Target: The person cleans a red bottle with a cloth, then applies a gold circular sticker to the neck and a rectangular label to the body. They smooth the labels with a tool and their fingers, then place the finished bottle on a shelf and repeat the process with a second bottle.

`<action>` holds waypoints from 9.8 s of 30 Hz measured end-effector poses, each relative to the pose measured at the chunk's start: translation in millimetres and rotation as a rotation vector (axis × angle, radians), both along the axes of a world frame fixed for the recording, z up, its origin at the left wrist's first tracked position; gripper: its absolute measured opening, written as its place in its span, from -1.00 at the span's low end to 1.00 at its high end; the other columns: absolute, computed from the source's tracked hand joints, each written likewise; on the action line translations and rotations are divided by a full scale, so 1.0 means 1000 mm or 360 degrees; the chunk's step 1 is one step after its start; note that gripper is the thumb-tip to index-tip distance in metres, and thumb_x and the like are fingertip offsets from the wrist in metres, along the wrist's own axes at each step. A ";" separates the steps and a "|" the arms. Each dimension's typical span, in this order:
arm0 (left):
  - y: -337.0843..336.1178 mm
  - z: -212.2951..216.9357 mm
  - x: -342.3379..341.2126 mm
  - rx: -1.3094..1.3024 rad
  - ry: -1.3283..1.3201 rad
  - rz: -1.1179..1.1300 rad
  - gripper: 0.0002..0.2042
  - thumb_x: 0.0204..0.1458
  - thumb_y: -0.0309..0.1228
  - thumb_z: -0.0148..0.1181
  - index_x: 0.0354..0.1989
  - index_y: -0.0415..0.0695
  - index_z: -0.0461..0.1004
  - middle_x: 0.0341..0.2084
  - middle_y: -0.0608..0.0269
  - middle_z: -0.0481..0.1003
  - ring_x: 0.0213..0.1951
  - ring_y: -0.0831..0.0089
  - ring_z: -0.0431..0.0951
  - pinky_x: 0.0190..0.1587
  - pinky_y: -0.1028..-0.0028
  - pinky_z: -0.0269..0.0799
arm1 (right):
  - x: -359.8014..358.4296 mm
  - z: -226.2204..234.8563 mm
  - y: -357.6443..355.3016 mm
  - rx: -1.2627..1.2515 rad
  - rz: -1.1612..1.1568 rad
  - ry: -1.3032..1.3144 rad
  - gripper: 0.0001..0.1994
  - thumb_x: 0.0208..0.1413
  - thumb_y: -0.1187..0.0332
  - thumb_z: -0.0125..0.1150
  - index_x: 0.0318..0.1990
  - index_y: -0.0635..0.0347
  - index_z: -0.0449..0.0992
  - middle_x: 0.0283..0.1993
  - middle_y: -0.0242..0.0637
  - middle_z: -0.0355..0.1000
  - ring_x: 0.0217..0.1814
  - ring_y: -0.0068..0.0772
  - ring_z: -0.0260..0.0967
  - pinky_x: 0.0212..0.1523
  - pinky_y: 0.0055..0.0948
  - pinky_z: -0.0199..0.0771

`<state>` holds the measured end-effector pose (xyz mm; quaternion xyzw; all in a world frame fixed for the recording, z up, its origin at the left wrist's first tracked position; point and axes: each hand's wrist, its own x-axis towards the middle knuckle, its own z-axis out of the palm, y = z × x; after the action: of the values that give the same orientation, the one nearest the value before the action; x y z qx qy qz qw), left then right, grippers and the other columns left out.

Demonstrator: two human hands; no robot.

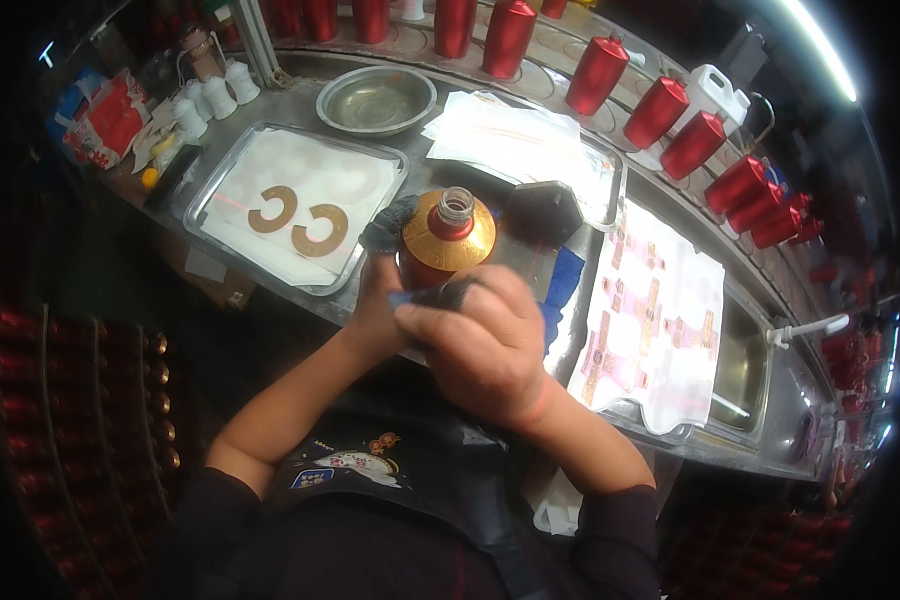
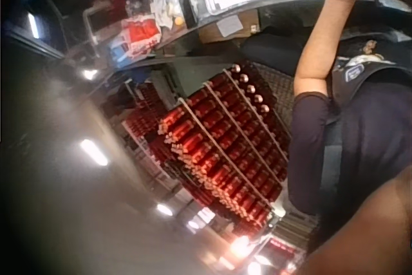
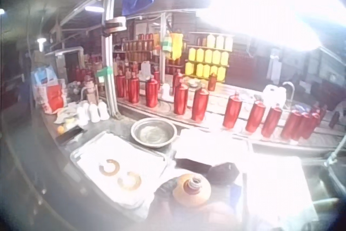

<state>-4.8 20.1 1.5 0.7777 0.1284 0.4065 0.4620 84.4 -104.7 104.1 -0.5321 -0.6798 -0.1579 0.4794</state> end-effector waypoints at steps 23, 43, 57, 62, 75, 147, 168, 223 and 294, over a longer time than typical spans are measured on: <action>-0.020 0.063 0.069 -0.0717 0.0807 -0.0567 -0.10 -0.14 0.07 0.49 0.07 -0.41 0.10 -0.10 -0.27 0.52 -0.05 0.11 0.62 0.01 0.30 0.53 | 0.051 -0.047 -0.111 -0.0745 -0.0385 0.2109 -0.72 0.17 0.32 0.29 -0.04 0.30 0.56 -0.41 -0.53 0.39 -0.45 -0.76 0.25 -0.41 -0.70 0.21; -0.026 0.052 0.057 -0.0754 0.0871 -0.0464 -0.01 -0.07 -0.15 0.52 0.30 -0.40 -0.11 0.23 -0.28 0.28 0.24 0.07 0.39 0.24 0.14 0.37 | 0.051 -0.072 -0.109 -0.1061 -0.0426 0.1532 -0.22 -0.05 0.34 0.49 0.38 0.26 0.32 -0.29 -0.46 0.35 -0.59 -0.79 0.06 -0.55 -0.69 0.07; 0.200 0.013 0.159 0.0041 0.1250 0.0640 -0.50 -0.20 -0.25 0.44 -0.13 -0.28 0.43 -0.19 -0.08 0.61 -0.10 0.03 0.62 -0.05 0.19 0.53 | 0.063 -0.059 -0.105 -0.0896 -0.0408 0.1964 -0.49 0.11 0.52 0.30 0.25 0.37 0.41 -0.40 -0.54 0.34 -0.54 -0.86 0.14 -0.48 -0.78 0.08; 0.199 0.003 0.172 0.0257 0.1206 0.0758 -0.42 -0.31 -0.27 0.53 -0.13 -0.38 0.44 -0.20 -0.13 0.61 -0.20 0.11 0.66 -0.08 0.25 0.53 | 0.063 -0.062 -0.105 -0.0887 -0.0427 0.2022 -0.50 0.11 0.54 0.29 0.25 0.36 0.42 -0.36 -0.50 0.39 -0.52 -0.86 0.16 -0.48 -0.79 0.10; 0.210 0.010 0.173 0.0578 0.1146 0.0857 -0.71 -0.17 -0.47 0.34 -0.32 -0.27 0.38 -0.45 -0.03 0.59 -0.28 -0.02 0.62 -0.21 0.17 0.49 | 0.061 -0.066 -0.104 -0.0873 -0.0509 0.1957 -0.52 0.11 0.58 0.27 0.24 0.34 0.44 -0.37 -0.54 0.35 -0.51 -0.86 0.15 -0.48 -0.78 0.09; -0.051 -0.014 -0.019 -0.0832 0.0238 -0.0831 -0.15 0.21 -0.32 0.26 0.48 -0.32 -0.22 0.47 -0.16 0.01 0.54 0.16 -0.15 0.48 0.23 -0.17 | 0.016 -0.026 -0.129 -0.1154 -0.0525 0.1928 -0.91 0.14 0.44 0.21 -0.39 0.19 0.44 -0.54 -0.58 0.31 -0.58 -0.83 0.15 -0.58 -0.72 0.09; -0.058 -0.018 -0.023 -0.0995 0.0190 -0.0794 -0.19 0.24 -0.35 0.21 0.49 -0.32 -0.21 0.46 -0.17 0.02 0.51 0.20 -0.05 0.46 0.30 -0.08 | 0.007 -0.023 -0.122 -0.1060 -0.0477 0.2079 -0.90 0.16 0.45 0.22 -0.37 0.21 0.44 -0.53 -0.58 0.32 -0.56 -0.84 0.18 -0.57 -0.73 0.13; -0.072 0.002 -0.016 -0.1189 0.0164 -0.0628 -0.30 0.12 -0.36 0.38 0.27 -0.43 0.07 0.40 -0.34 0.07 0.48 0.14 0.02 0.43 0.27 0.01 | 0.010 -0.036 -0.128 -0.0925 -0.0478 0.1954 -0.92 0.15 0.47 0.17 -0.38 0.21 0.42 -0.58 -0.55 0.28 -0.64 -0.80 0.14 -0.64 -0.72 0.08; -0.054 0.025 -0.034 0.1086 0.0366 -0.0348 -0.61 -0.19 -0.45 0.49 -0.08 -0.05 0.68 0.30 -0.25 0.31 0.26 -0.14 0.40 0.35 -0.23 -0.02 | 0.018 -0.047 -0.131 -0.1029 -0.0486 0.1988 -0.88 0.14 0.50 0.29 -0.40 0.23 0.46 -0.46 -0.60 0.31 -0.44 -0.85 0.17 -0.44 -0.72 0.10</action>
<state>-38.9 -34.4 26.4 0.9366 -0.0472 0.2843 0.1995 102.4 -235.7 57.5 -0.7275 -0.2092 0.3199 0.5698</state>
